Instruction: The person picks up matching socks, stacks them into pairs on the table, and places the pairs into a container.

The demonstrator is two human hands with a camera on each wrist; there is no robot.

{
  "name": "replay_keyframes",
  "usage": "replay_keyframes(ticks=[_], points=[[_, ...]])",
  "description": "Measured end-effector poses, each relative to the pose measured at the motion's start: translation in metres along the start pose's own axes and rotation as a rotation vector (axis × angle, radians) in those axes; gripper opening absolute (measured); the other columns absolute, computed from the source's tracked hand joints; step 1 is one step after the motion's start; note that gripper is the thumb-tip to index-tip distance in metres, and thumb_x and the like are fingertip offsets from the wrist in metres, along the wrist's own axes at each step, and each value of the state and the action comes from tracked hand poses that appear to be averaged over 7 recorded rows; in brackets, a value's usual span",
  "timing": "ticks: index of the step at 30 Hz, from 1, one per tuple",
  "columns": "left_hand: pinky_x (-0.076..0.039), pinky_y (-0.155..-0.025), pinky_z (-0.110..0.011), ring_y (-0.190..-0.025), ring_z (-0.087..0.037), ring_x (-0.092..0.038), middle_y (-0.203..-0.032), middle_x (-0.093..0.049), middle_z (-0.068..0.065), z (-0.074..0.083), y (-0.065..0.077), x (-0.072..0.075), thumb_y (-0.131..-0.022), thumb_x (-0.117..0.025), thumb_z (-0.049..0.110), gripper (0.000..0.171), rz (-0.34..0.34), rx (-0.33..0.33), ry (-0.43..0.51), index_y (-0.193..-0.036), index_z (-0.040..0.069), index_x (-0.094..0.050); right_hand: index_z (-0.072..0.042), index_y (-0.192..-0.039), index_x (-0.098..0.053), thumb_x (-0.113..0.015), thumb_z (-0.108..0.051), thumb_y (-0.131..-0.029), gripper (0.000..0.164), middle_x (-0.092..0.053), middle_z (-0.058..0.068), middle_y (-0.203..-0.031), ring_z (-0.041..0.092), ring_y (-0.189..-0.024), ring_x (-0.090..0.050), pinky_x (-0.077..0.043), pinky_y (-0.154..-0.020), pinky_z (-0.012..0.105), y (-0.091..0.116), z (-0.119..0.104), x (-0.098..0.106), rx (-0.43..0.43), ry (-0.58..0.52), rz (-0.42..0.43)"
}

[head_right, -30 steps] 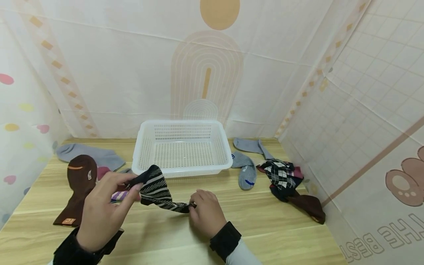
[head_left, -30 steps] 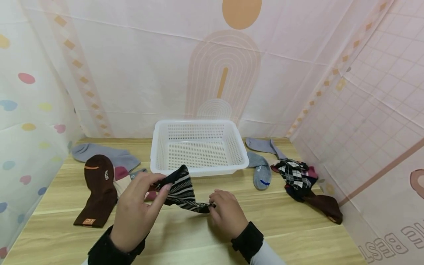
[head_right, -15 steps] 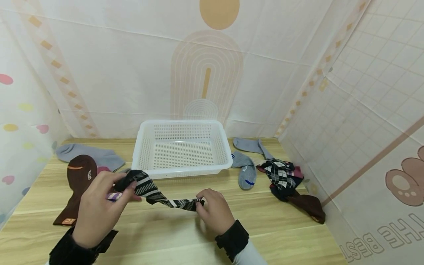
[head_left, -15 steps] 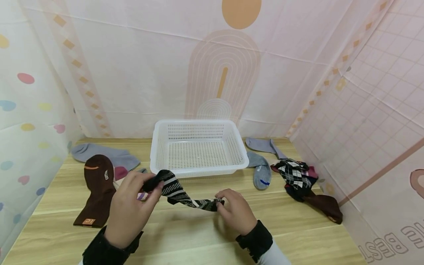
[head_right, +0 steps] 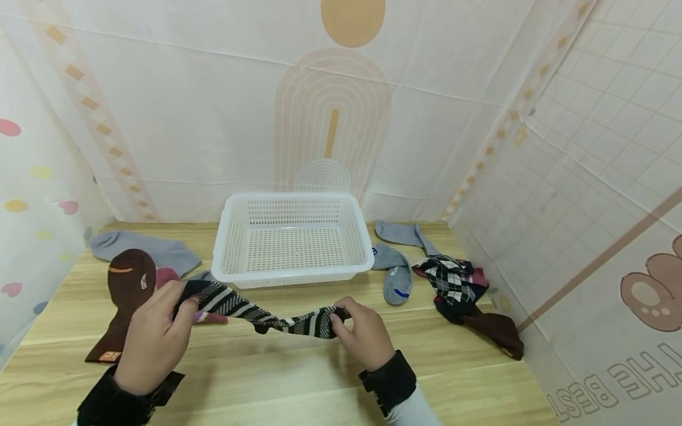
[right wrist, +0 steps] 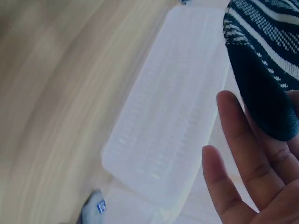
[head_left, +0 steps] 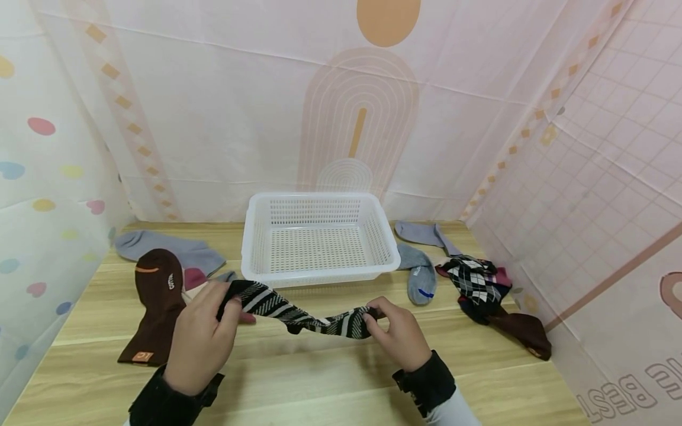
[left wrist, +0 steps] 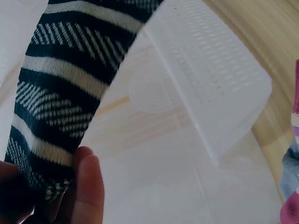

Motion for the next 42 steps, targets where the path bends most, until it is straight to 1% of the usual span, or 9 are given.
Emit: replay_keyframes(ticks=[6, 11, 15, 17, 19, 21, 23, 33, 42], points=[[-0.031, -0.055, -0.024, -0.066, -0.009, -0.039, -0.076, -0.047, 0.002, -0.006, 0.003, -0.003, -0.097, -0.058, 0.009, 0.016, -0.011, -0.002, -0.007, -0.082, 0.016, -0.058, -0.02, -0.105, -0.066, -0.07, -0.015, -0.095, 0.012, -0.072, -0.007, -0.092, 0.005, -0.084, -0.067, -0.057, -0.077, 0.039, -0.001, 0.001, 0.006, 0.012, -0.005, 0.008], [-0.03, -0.055, -0.024, -0.062, -0.008, -0.037, -0.073, -0.043, 0.003, -0.012, 0.008, -0.008, -0.101, -0.056, 0.015, 0.025, -0.047, 0.025, -0.012, -0.077, 0.017, -0.052, -0.021, -0.105, -0.066, -0.069, -0.015, -0.096, 0.011, -0.071, -0.009, -0.09, 0.001, -0.081, -0.065, -0.057, -0.074, 0.038, 0.0, 0.006, 0.008, -0.011, -0.023, -0.001], [-0.035, -0.057, -0.026, -0.062, -0.01, -0.04, -0.073, -0.047, 0.003, -0.017, 0.012, -0.012, -0.103, -0.056, 0.019, 0.023, -0.075, 0.036, -0.026, -0.08, 0.016, -0.055, -0.022, -0.106, -0.065, -0.067, -0.016, -0.097, 0.011, -0.068, -0.013, -0.085, -0.001, -0.076, -0.061, -0.055, -0.071, 0.033, 0.001, 0.009, 0.007, -0.021, -0.044, -0.012], [-0.043, -0.06, -0.031, -0.066, -0.012, -0.049, -0.077, -0.056, 0.001, -0.019, 0.014, -0.014, -0.102, -0.056, 0.02, 0.019, -0.081, 0.036, -0.031, -0.086, 0.012, -0.061, -0.022, -0.107, -0.065, -0.066, -0.016, -0.098, 0.01, -0.067, -0.014, -0.084, -0.002, -0.075, -0.06, -0.053, -0.068, 0.028, 0.001, 0.01, 0.006, -0.021, -0.056, -0.023], [-0.052, -0.07, -0.041, -0.077, -0.022, -0.063, -0.088, -0.067, -0.007, -0.021, 0.016, -0.015, -0.102, -0.057, 0.02, 0.018, -0.088, 0.038, -0.029, -0.097, 0.006, -0.067, -0.022, -0.108, -0.065, -0.066, -0.017, -0.099, 0.01, -0.067, -0.014, -0.086, -0.002, -0.075, -0.059, -0.051, -0.068, 0.024, 0.001, 0.011, 0.005, -0.019, -0.06, -0.035], [-0.055, -0.081, -0.052, -0.091, -0.033, -0.069, -0.1, -0.071, -0.015, -0.023, 0.018, -0.016, -0.101, -0.059, 0.02, 0.022, -0.095, 0.047, -0.027, -0.105, 0.0, -0.069, -0.022, -0.109, -0.066, -0.065, -0.018, -0.099, 0.011, -0.068, -0.012, -0.088, -0.002, -0.075, -0.059, -0.051, -0.068, 0.022, 0.001, 0.011, 0.004, -0.015, -0.062, -0.048], [-0.052, -0.087, -0.06, -0.104, -0.041, -0.069, -0.11, -0.072, -0.022, -0.024, 0.019, -0.017, -0.1, -0.061, 0.019, 0.026, -0.101, 0.054, -0.023, -0.112, -0.003, -0.068, -0.021, -0.11, -0.066, -0.065, -0.018, -0.1, 0.011, -0.069, -0.01, -0.091, -0.002, -0.076, -0.059, -0.052, -0.069, 0.023, 0.0, 0.012, 0.002, -0.009, -0.059, -0.063], [-0.054, -0.084, -0.056, -0.101, -0.038, -0.071, -0.109, -0.074, -0.018, -0.031, 0.026, -0.029, -0.094, -0.07, 0.015, 0.025, -0.099, -0.007, -0.041, -0.113, -0.001, -0.07, -0.02, -0.108, -0.068, -0.067, -0.015, -0.098, 0.012, -0.067, -0.01, -0.088, 0.0, -0.071, -0.053, -0.048, -0.066, 0.022, -0.003, 0.017, -0.007, -0.012, -0.051, -0.125], [-0.055, -0.086, -0.055, -0.1, -0.038, -0.071, -0.11, -0.074, -0.021, -0.039, 0.028, -0.047, -0.095, -0.068, 0.017, 0.026, -0.225, 0.025, -0.067, -0.112, -0.003, -0.07, -0.02, -0.107, -0.072, -0.069, -0.012, -0.096, 0.014, -0.07, -0.009, -0.095, 0.001, -0.072, -0.052, -0.047, -0.067, 0.02, -0.007, 0.024, -0.013, -0.008, -0.042, -0.175]])
Point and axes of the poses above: each hand's wrist, its own y-axis away from the middle knuckle, its own x-axis out of the back of the hand, z = x × y, the point moved 8 cm from there along -y, towards the middle knuckle
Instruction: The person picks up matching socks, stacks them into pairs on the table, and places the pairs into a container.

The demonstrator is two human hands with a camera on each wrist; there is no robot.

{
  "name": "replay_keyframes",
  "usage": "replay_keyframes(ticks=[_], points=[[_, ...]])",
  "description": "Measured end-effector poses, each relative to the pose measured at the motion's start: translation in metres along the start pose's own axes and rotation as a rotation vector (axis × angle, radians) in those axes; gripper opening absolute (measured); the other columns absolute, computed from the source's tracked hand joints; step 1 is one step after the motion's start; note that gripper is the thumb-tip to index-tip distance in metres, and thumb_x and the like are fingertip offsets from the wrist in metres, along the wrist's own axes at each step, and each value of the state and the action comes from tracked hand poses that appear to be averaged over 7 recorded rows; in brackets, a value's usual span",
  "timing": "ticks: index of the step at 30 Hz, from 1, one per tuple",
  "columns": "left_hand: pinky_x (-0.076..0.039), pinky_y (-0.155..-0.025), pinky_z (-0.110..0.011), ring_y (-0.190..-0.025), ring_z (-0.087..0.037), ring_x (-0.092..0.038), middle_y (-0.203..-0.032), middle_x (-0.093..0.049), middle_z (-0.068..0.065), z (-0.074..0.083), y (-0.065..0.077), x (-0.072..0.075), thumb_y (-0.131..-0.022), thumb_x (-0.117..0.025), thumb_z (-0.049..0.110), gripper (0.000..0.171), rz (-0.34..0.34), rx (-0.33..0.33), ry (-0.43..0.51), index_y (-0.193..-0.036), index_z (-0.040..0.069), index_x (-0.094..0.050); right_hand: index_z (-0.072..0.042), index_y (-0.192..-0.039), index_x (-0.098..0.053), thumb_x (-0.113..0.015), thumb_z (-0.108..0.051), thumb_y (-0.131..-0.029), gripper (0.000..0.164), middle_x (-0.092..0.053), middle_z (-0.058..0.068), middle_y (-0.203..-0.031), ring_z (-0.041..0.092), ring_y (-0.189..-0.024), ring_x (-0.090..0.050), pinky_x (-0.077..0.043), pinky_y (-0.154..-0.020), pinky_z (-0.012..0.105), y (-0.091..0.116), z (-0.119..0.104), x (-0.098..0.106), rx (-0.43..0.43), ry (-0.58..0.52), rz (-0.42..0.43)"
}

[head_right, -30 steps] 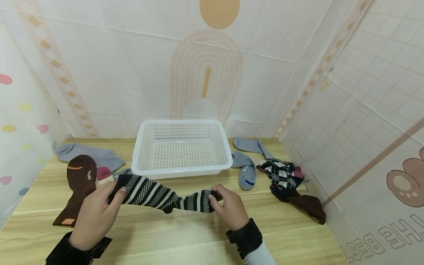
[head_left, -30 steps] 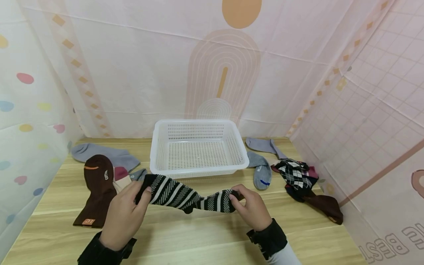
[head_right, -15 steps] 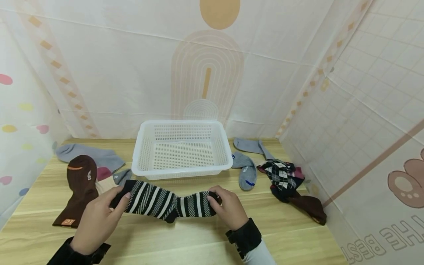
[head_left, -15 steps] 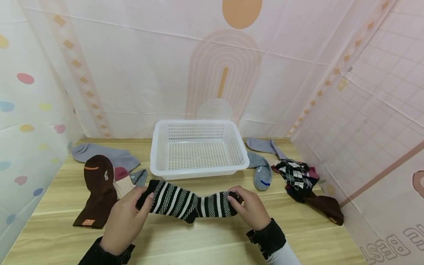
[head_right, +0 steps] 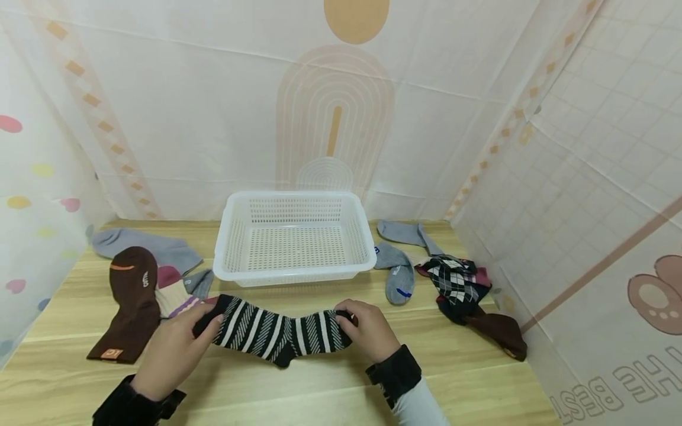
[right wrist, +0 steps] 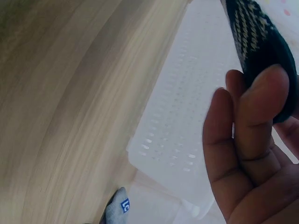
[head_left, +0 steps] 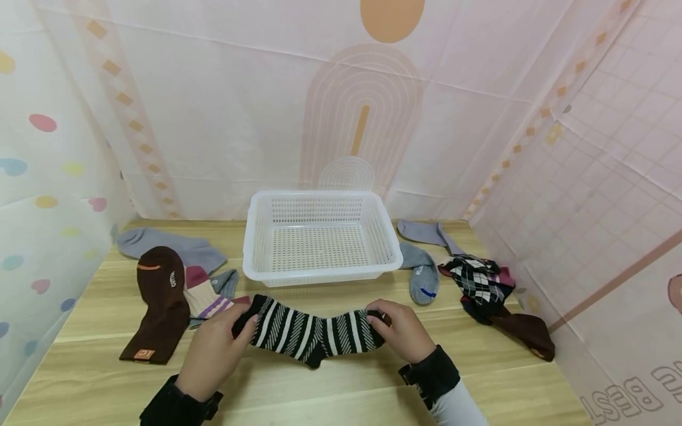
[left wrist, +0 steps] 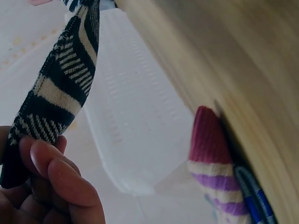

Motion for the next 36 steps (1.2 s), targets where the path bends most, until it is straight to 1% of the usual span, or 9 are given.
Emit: replay_keyframes(ticks=[4, 11, 15, 19, 23, 26, 28, 34, 36], points=[[-0.056, -0.082, -0.053, -0.096, -0.034, -0.072, -0.106, -0.074, -0.017, -0.004, -0.001, -0.009, -0.095, -0.069, 0.016, 0.021, -0.052, 0.012, -0.003, -0.108, 0.0, -0.071, -0.021, -0.105, -0.073, -0.07, -0.013, -0.095, 0.013, -0.071, -0.009, -0.097, 0.001, -0.073, -0.052, -0.047, -0.069, 0.02, -0.003, 0.005, -0.003, -0.01, 0.019, -0.024], [-0.055, -0.079, -0.049, -0.088, -0.025, -0.07, -0.099, -0.075, -0.011, -0.021, -0.005, -0.03, -0.095, -0.069, 0.019, 0.022, -0.175, 0.079, 0.023, -0.109, 0.003, -0.07, -0.021, -0.102, -0.073, -0.071, -0.014, -0.095, 0.011, -0.071, -0.009, -0.097, 0.003, -0.082, -0.059, -0.05, -0.075, 0.024, -0.007, 0.016, -0.007, -0.039, 0.076, -0.045], [-0.052, -0.071, -0.042, -0.077, -0.018, -0.064, -0.086, -0.072, -0.007, -0.029, -0.006, -0.037, -0.094, -0.07, 0.019, 0.02, -0.206, 0.099, 0.023, -0.107, 0.003, -0.07, -0.022, -0.102, -0.073, -0.07, -0.017, -0.096, 0.009, -0.072, -0.008, -0.098, 0.005, -0.09, -0.064, -0.053, -0.081, 0.029, -0.008, 0.019, -0.01, -0.056, 0.105, -0.063], [-0.049, -0.068, -0.038, -0.073, -0.016, -0.057, -0.083, -0.069, -0.005, -0.036, -0.005, -0.044, -0.094, -0.069, 0.019, 0.021, -0.265, 0.126, 0.013, -0.107, 0.002, -0.07, -0.022, -0.104, -0.073, -0.07, -0.02, -0.096, 0.008, -0.073, -0.007, -0.099, 0.006, -0.088, -0.064, -0.052, -0.081, 0.029, -0.011, 0.023, -0.013, -0.094, 0.131, -0.087], [-0.054, -0.076, -0.046, -0.082, -0.02, -0.065, -0.097, -0.073, -0.011, -0.042, -0.004, -0.054, -0.095, -0.067, 0.02, 0.027, -0.341, 0.139, 0.001, -0.113, 0.0, -0.069, -0.021, -0.107, -0.072, -0.07, -0.022, -0.095, 0.012, -0.069, -0.006, -0.084, 0.005, -0.072, -0.057, -0.048, -0.069, 0.026, -0.013, 0.029, -0.016, -0.147, 0.166, -0.114], [-0.054, -0.085, -0.053, -0.096, -0.032, -0.071, -0.107, -0.074, -0.018, -0.046, -0.002, -0.061, -0.095, -0.066, 0.02, 0.031, -0.389, 0.139, -0.017, -0.116, -0.002, -0.069, -0.018, -0.108, -0.071, -0.072, -0.023, -0.094, 0.015, -0.06, -0.007, -0.072, 0.006, -0.063, -0.049, -0.042, -0.061, 0.024, -0.014, 0.035, -0.019, -0.178, 0.189, -0.139], [-0.052, -0.091, -0.056, -0.104, -0.038, -0.07, -0.113, -0.073, -0.022, -0.047, 0.0, -0.063, -0.095, -0.066, 0.02, 0.034, -0.407, 0.134, -0.04, -0.118, -0.003, -0.069, -0.017, -0.106, -0.071, -0.073, -0.023, -0.093, 0.015, -0.058, -0.007, -0.071, 0.007, -0.062, -0.048, -0.041, -0.06, 0.024, -0.014, 0.038, -0.02, -0.193, 0.203, -0.154], [-0.052, -0.092, -0.057, -0.105, -0.039, -0.069, -0.113, -0.072, -0.022, -0.051, 0.001, -0.069, -0.093, -0.068, 0.02, 0.033, -0.451, 0.133, -0.074, -0.116, -0.004, -0.07, -0.014, -0.1, -0.068, -0.074, -0.025, -0.092, 0.015, -0.06, -0.004, -0.075, 0.011, -0.066, -0.051, -0.042, -0.063, 0.027, -0.016, 0.046, -0.023, -0.226, 0.251, -0.199], [-0.053, -0.088, -0.055, -0.097, -0.034, -0.071, -0.107, -0.074, -0.019, -0.053, 0.001, -0.071, -0.092, -0.068, 0.021, 0.032, -0.461, 0.14, -0.078, -0.114, -0.002, -0.07, -0.014, -0.099, -0.067, -0.074, -0.026, -0.091, 0.016, -0.061, -0.003, -0.076, 0.011, -0.067, -0.051, -0.043, -0.063, 0.028, -0.016, 0.05, -0.024, -0.232, 0.266, -0.209]])
Point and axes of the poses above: each hand's wrist, its own y-axis away from the middle knuckle, its own x-axis out of the back of the hand, z = x × y, the point moved 8 cm from there along -y, towards the middle knuckle
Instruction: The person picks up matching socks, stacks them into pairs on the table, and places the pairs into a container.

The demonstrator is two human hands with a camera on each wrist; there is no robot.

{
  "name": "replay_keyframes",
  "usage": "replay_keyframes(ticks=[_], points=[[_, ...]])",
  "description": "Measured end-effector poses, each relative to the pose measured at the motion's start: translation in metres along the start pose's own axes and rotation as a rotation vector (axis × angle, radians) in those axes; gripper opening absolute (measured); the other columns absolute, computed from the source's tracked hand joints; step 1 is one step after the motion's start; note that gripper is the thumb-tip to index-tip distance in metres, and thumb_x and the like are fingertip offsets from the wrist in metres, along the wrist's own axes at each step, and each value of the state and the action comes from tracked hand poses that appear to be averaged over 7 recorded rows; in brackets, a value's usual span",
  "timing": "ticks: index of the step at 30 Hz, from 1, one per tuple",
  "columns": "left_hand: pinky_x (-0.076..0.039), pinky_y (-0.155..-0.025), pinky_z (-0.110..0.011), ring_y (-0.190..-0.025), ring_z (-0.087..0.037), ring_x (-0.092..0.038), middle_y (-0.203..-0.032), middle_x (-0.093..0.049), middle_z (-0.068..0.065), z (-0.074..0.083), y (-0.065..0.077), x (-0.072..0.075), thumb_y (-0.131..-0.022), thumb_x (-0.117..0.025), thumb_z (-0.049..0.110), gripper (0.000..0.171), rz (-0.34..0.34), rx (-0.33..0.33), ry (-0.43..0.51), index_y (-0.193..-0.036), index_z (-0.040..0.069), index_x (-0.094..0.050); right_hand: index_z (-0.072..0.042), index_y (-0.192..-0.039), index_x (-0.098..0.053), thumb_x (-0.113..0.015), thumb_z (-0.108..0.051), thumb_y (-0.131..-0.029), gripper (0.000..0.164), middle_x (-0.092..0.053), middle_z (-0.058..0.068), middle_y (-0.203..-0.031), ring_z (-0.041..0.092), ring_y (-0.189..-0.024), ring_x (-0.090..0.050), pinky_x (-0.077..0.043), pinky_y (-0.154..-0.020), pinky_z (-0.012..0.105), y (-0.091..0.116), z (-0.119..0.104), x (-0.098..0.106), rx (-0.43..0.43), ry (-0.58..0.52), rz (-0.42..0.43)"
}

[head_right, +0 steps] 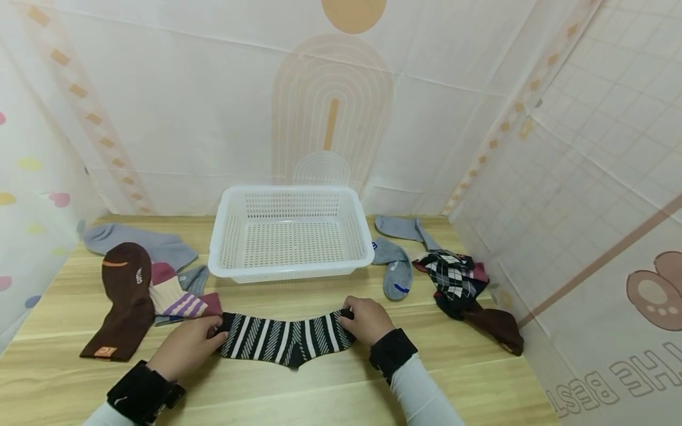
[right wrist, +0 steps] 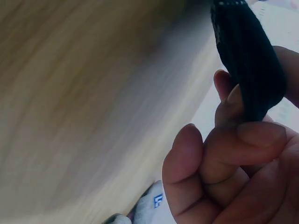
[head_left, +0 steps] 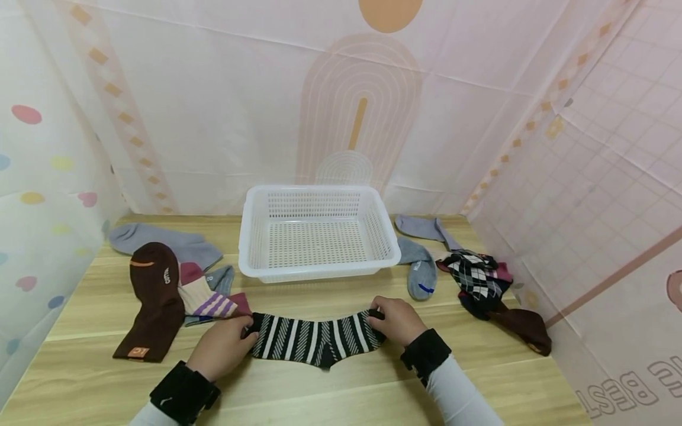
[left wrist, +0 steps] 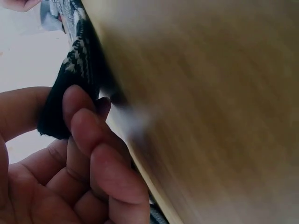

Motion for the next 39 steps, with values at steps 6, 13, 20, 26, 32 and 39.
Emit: replay_keyframes(ticks=[6, 13, 20, 26, 32, 39], points=[[-0.037, -0.059, -0.033, -0.062, -0.014, -0.047, -0.068, -0.052, 0.002, -0.004, -0.001, -0.005, -0.092, -0.07, 0.023, 0.016, -0.033, 0.037, 0.029, -0.088, 0.01, -0.062, -0.014, -0.093, -0.066, -0.077, -0.025, -0.089, 0.016, -0.064, -0.002, -0.077, 0.011, -0.068, -0.053, -0.045, -0.065, 0.03, -0.002, 0.009, -0.004, -0.003, 0.031, 0.007], [-0.03, -0.055, -0.03, -0.058, -0.013, -0.043, -0.064, -0.047, 0.003, -0.004, 0.001, -0.002, -0.09, -0.073, 0.026, 0.027, -0.012, 0.034, 0.018, -0.077, 0.015, -0.052, -0.015, -0.092, -0.065, -0.077, -0.027, -0.089, 0.017, -0.065, -0.003, -0.076, 0.011, -0.067, -0.053, -0.045, -0.065, 0.029, -0.002, 0.014, -0.005, -0.015, 0.032, -0.005], [-0.036, -0.057, -0.031, -0.062, -0.014, -0.048, -0.069, -0.055, 0.003, -0.008, 0.0, 0.0, -0.088, -0.074, 0.027, 0.021, -0.013, 0.063, -0.013, -0.081, 0.014, -0.058, -0.016, -0.092, -0.064, -0.077, -0.028, -0.089, 0.018, -0.062, -0.004, -0.075, 0.012, -0.066, -0.053, -0.044, -0.063, 0.03, -0.002, 0.023, -0.007, -0.055, 0.014, -0.036], [-0.036, -0.056, -0.031, -0.06, -0.014, -0.048, -0.068, -0.055, 0.002, 0.0, 0.0, 0.009, -0.092, -0.071, 0.028, 0.019, 0.018, 0.057, 0.012, -0.086, 0.013, -0.061, -0.014, -0.106, -0.066, -0.077, -0.031, -0.09, 0.026, -0.062, 0.003, -0.094, 0.013, -0.075, -0.054, -0.049, -0.072, 0.034, 0.001, 0.015, 0.001, -0.049, 0.027, 0.022], [-0.046, -0.067, -0.035, -0.075, -0.014, -0.053, -0.083, -0.058, -0.002, 0.031, 0.003, 0.016, -0.091, -0.073, 0.025, 0.016, 0.073, -0.067, 0.014, -0.093, 0.01, -0.068, -0.01, -0.119, -0.067, -0.073, -0.027, -0.094, 0.03, -0.06, 0.008, -0.111, 0.012, -0.077, -0.053, -0.05, -0.074, 0.033, 0.011, -0.021, 0.015, 0.06, 0.022, 0.155], [-0.054, -0.092, -0.047, -0.098, -0.024, -0.066, -0.104, -0.068, -0.009, 0.061, 0.006, 0.005, -0.091, -0.074, 0.026, 0.028, 0.044, -0.153, -0.015, -0.11, 0.005, -0.073, -0.011, -0.117, -0.069, -0.069, -0.031, -0.096, 0.029, -0.064, 0.004, -0.104, 0.015, -0.086, -0.061, -0.053, -0.076, 0.034, 0.021, -0.048, -0.003, 0.163, 0.096, 0.069]])
Point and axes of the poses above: each hand's wrist, its own y-axis away from the middle knuckle, its own x-axis out of the back of the hand, z = x × y, the point moved 8 cm from there along -y, towards the middle knuckle
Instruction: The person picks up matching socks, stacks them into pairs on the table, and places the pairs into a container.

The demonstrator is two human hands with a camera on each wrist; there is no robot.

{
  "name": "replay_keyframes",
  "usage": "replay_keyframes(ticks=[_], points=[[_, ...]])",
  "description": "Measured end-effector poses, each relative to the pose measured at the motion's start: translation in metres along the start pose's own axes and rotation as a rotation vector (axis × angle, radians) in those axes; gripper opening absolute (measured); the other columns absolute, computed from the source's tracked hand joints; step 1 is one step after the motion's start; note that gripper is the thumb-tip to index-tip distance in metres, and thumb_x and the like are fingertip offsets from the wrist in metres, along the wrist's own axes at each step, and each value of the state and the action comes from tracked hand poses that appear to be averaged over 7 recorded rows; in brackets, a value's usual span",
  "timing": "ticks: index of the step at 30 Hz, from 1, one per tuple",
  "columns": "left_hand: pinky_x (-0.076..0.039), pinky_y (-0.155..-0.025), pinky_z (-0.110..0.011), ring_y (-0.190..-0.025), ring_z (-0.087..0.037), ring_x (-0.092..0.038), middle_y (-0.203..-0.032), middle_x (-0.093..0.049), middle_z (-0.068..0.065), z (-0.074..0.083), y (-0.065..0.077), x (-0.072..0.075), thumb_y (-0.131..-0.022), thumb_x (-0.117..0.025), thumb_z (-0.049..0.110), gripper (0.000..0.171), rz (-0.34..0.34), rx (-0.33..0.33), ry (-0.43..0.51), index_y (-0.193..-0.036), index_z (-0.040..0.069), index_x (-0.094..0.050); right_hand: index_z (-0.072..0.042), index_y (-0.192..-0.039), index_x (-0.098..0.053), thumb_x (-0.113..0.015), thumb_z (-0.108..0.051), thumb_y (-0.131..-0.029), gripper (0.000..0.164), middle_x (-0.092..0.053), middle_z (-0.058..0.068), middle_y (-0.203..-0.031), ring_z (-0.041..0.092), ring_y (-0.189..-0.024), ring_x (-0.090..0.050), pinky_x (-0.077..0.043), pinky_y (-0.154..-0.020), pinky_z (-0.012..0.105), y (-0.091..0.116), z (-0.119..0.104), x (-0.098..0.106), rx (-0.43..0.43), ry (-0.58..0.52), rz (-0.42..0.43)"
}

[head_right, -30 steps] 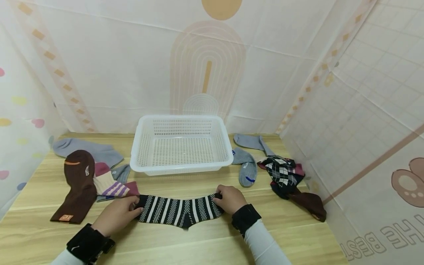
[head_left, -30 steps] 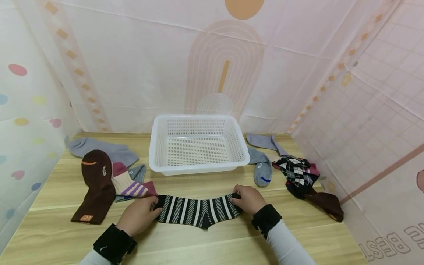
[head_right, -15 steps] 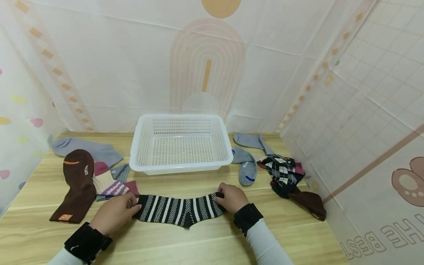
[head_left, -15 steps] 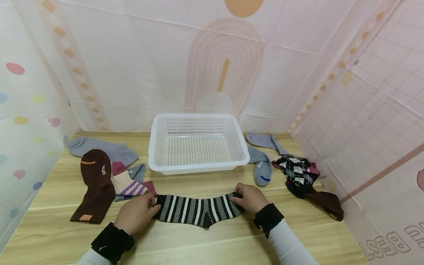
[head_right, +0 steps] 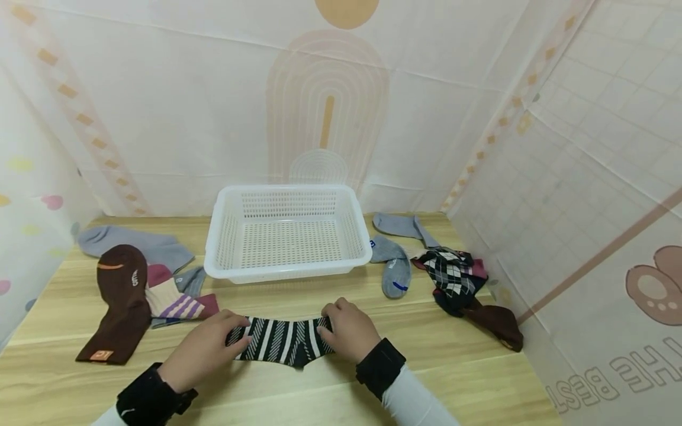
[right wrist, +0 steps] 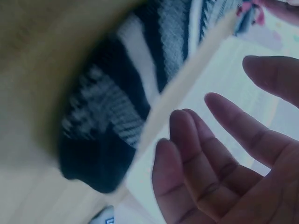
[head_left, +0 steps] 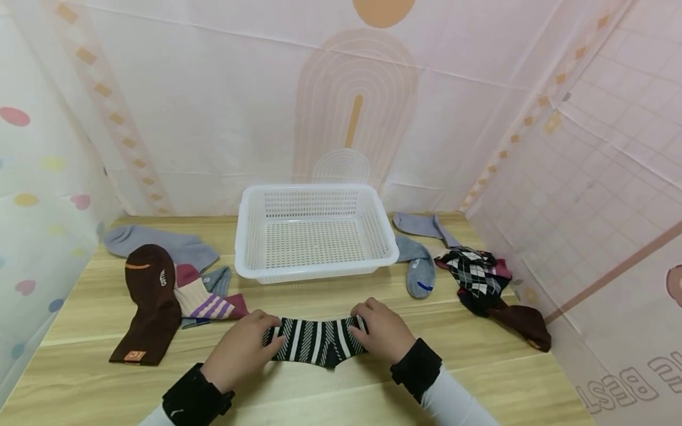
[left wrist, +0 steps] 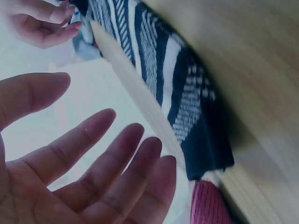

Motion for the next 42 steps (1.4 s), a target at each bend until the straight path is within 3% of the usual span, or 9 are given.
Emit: replay_keyframes(ticks=[9, 17, 23, 30, 36, 42], points=[[-0.052, -0.098, -0.05, -0.108, -0.032, -0.066, -0.112, -0.069, -0.012, 0.002, -0.001, -0.017, -0.089, -0.075, 0.029, 0.033, -0.065, -0.003, -0.054, -0.112, 0.006, -0.073, -0.012, -0.117, -0.069, -0.073, -0.033, -0.093, 0.032, -0.062, 0.004, -0.108, 0.016, -0.094, -0.06, -0.054, -0.079, 0.035, 0.005, 0.009, -0.017, -0.036, 0.019, -0.038], [-0.051, -0.085, -0.041, -0.088, -0.016, -0.057, -0.094, -0.063, -0.001, 0.001, -0.001, -0.017, -0.091, -0.073, 0.027, 0.022, -0.05, -0.027, -0.105, -0.101, 0.008, -0.077, -0.012, -0.118, -0.068, -0.079, -0.027, -0.087, 0.036, -0.06, 0.004, -0.11, 0.015, -0.094, -0.055, -0.052, -0.075, 0.031, 0.005, 0.01, -0.02, -0.003, 0.047, -0.038], [-0.053, -0.09, -0.045, -0.096, -0.023, -0.064, -0.102, -0.068, -0.004, -0.001, -0.001, -0.013, -0.093, -0.072, 0.029, 0.023, -0.041, -0.013, -0.089, -0.106, 0.011, -0.076, -0.012, -0.118, -0.068, -0.073, -0.03, -0.093, 0.031, -0.061, 0.004, -0.112, 0.015, -0.097, -0.058, -0.053, -0.08, 0.034, 0.004, 0.011, -0.016, -0.008, 0.022, -0.034], [-0.054, -0.089, -0.048, -0.097, -0.024, -0.067, -0.103, -0.07, -0.007, -0.002, 0.0, -0.003, -0.094, -0.07, 0.03, 0.026, -0.001, -0.008, -0.066, -0.11, 0.01, -0.074, -0.013, -0.114, -0.07, -0.067, -0.028, -0.098, 0.022, -0.064, 0.0, -0.106, 0.013, -0.092, -0.062, -0.054, -0.078, 0.033, 0.008, 0.024, 0.017, -0.062, -0.043, 0.104], [-0.055, -0.086, -0.047, -0.093, -0.021, -0.067, -0.099, -0.07, -0.005, -0.003, 0.0, 0.001, -0.096, -0.068, 0.03, 0.025, 0.008, -0.005, -0.055, -0.11, 0.01, -0.074, -0.01, -0.113, -0.069, -0.067, -0.022, -0.097, 0.02, -0.067, 0.006, -0.107, 0.02, -0.09, -0.067, -0.054, -0.074, 0.035, 0.016, 0.055, 0.062, -0.117, -0.085, 0.227], [-0.054, -0.077, -0.041, -0.082, -0.014, -0.061, -0.092, -0.066, -0.001, -0.008, -0.003, 0.001, -0.096, -0.067, 0.03, 0.026, -0.01, 0.03, -0.047, -0.11, 0.009, -0.074, -0.007, -0.115, -0.069, -0.064, -0.019, -0.099, 0.021, -0.068, 0.012, -0.112, 0.027, -0.091, -0.069, -0.056, -0.072, 0.041, 0.026, 0.091, 0.109, -0.136, -0.031, 0.304]])
Point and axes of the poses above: each hand's wrist, its own y-axis away from the middle knuckle, its own x-axis out of the back of the hand, z = x × y, the point moved 8 cm from there along -y, towards the middle knuckle
